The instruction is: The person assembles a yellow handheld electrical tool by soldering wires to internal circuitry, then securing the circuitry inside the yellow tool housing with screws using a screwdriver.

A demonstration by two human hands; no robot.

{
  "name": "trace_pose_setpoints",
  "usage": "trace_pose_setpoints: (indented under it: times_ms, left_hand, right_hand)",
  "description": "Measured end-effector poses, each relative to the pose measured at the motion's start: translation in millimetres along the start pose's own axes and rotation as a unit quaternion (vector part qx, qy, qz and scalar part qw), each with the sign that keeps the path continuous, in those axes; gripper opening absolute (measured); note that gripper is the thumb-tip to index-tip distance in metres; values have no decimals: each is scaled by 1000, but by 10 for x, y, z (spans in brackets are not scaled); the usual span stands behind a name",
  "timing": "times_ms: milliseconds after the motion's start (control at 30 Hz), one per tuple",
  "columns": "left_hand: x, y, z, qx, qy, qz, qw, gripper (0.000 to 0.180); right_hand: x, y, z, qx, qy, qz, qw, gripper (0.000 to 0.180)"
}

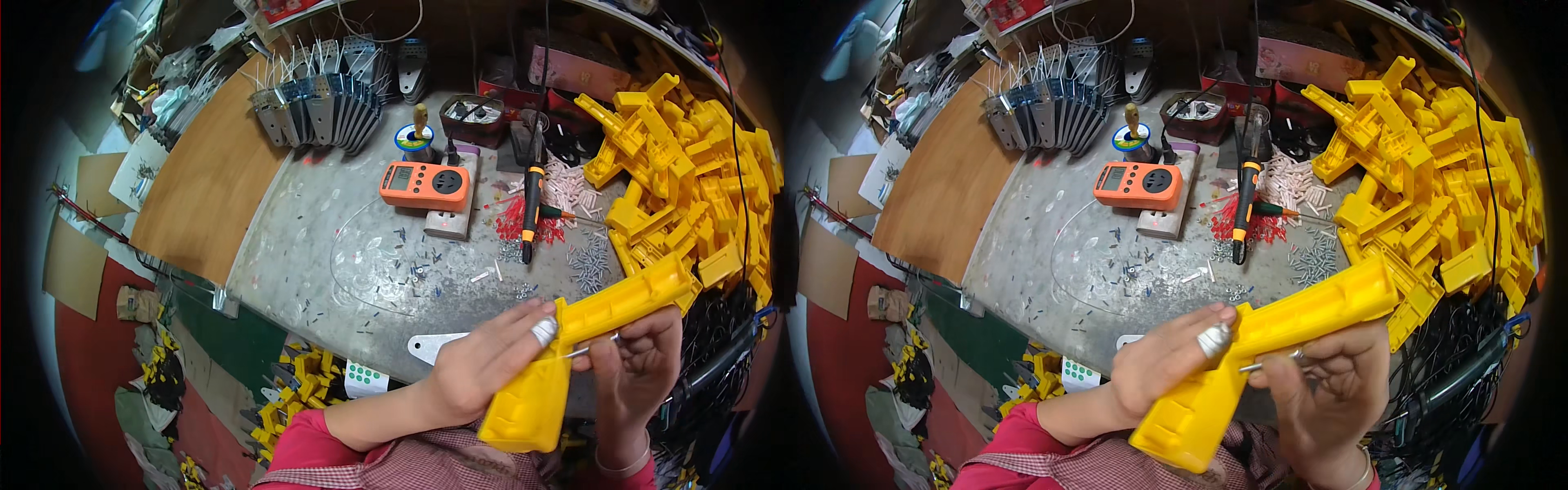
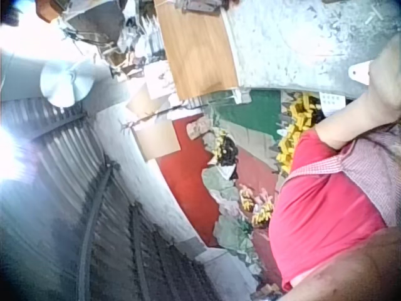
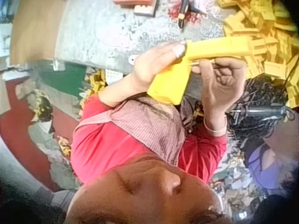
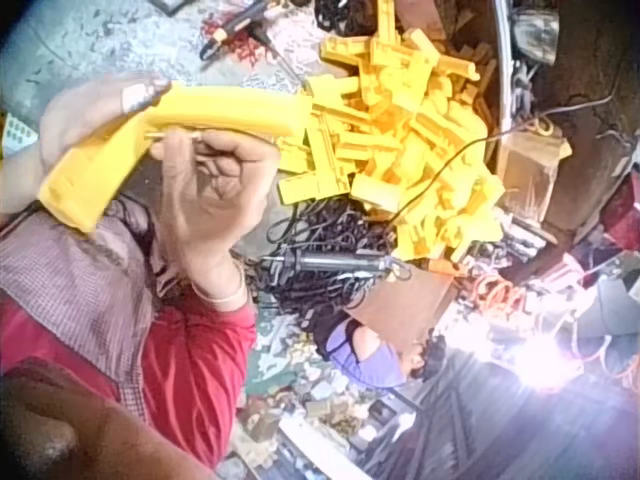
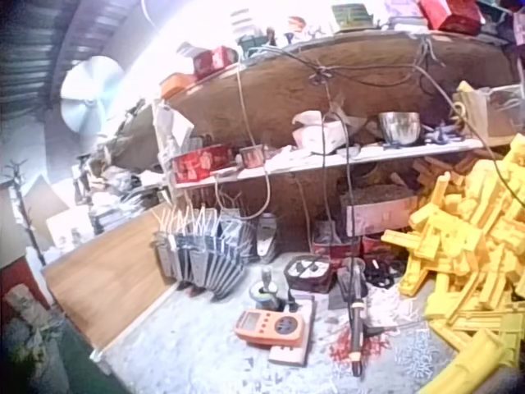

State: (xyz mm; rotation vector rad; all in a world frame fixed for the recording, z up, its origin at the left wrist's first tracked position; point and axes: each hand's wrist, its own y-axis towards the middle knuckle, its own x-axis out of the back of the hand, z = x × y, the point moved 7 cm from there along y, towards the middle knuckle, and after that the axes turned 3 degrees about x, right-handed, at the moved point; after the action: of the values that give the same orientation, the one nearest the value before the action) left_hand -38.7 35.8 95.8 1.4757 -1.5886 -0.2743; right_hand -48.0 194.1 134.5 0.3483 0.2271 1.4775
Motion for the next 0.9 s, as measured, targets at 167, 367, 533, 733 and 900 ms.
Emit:
trace_pose_setpoints:
  times_ms: [167,367,533,733,900]
  left_hand:
    - [8,4,96,90,-111,35,989,54]
    - [-96,45,230,339,-279,323,838,52]
    - [-106,-103,572,225,-62,321,918,92]
    - [-327,-474,520,163,55,281,944,69]
    - [-395,-533,597,197,-3,299,934,72]
  right_hand:
    - [-103,-18,164,215,-236,196,927,32]
    - [-246,-80,187,342,-566,228,714,36]
    - [25,-61,-212,175,-529,318,767,49]
    - [-30,-168,-653,104,-527,337,773,47]
    - [90,-145,-583,145,-499,311,796,52]
